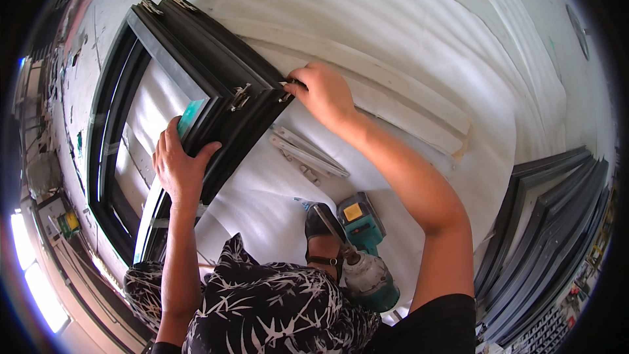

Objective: The person assembles a metal skylight frame by picking screws from a bowl, placing them into a hinge, and driving them in with a power drill. The person then moves the frame, handles components from a bag and a bowl, and continues assembling the frame by hand.

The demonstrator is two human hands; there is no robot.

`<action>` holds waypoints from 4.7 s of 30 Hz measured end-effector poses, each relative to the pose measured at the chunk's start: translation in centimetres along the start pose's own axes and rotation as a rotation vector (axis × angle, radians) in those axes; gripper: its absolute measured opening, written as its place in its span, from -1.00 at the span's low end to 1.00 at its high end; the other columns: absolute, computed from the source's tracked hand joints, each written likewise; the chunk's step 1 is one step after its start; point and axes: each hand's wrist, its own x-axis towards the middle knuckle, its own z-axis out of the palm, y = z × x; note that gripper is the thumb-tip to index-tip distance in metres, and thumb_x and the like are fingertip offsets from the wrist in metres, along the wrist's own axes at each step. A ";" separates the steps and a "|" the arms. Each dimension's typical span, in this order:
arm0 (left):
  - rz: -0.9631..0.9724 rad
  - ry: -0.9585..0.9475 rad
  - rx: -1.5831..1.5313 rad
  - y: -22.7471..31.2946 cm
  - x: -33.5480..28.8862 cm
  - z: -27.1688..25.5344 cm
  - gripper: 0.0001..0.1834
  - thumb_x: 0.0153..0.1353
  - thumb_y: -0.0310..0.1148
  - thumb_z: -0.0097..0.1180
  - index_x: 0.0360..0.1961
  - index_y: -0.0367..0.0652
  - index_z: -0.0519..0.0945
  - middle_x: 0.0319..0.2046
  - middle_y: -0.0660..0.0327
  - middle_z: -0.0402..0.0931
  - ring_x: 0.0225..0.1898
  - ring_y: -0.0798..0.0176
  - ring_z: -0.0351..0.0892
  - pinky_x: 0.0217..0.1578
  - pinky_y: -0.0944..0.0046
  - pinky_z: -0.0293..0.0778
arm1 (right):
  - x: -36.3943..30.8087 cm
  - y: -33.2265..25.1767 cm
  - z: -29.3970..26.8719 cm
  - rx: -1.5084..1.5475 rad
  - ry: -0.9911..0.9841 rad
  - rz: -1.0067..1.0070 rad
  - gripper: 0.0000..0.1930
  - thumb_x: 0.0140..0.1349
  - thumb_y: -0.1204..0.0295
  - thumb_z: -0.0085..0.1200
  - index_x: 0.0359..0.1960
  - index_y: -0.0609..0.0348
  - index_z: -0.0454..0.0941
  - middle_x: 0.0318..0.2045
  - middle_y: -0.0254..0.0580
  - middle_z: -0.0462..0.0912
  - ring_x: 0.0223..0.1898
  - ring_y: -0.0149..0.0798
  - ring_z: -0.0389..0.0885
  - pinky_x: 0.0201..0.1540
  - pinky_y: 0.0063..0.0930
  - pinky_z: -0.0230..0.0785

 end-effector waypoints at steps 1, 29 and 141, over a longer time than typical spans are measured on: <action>-0.003 0.003 -0.001 0.1 0.0 0.0 -0.14 -0.27 -0.01 0.47 0.10 -0.11 0.43 -0.15 0.11 0.52 -0.05 -0.01 0.50 0.08 0.03 0.32 | -0.3 0.0 -0.1 -0.019 0.037 -0.018 -0.78 0.10 0.29 0.22 -0.26 0.10 0.65 -0.44 -0.05 0.59 -0.33 0.04 0.57 -0.31 -0.20 0.39; 0.002 -0.011 -0.023 -0.4 -0.4 -1.1 -0.16 -0.24 -0.05 0.46 0.10 -0.14 0.41 -0.12 0.11 0.51 0.01 0.02 0.46 0.11 0.05 0.27 | -6.2 -3.7 -3.5 0.133 -0.224 -0.044 -0.82 0.13 0.37 0.12 -0.23 0.03 0.48 -0.57 0.00 0.54 -0.47 0.10 0.55 -0.41 -0.07 0.39; -0.018 -0.017 0.030 0.6 -0.1 0.1 -0.14 -0.28 -0.05 0.49 0.09 -0.10 0.41 -0.13 0.10 0.50 -0.02 -0.02 0.47 0.09 0.01 0.29 | 6.6 2.0 -2.7 -0.381 -0.478 -0.476 -0.92 -0.01 0.53 0.05 -0.53 0.14 0.61 -0.42 -0.15 0.60 -0.21 0.00 0.55 -0.23 -0.16 0.50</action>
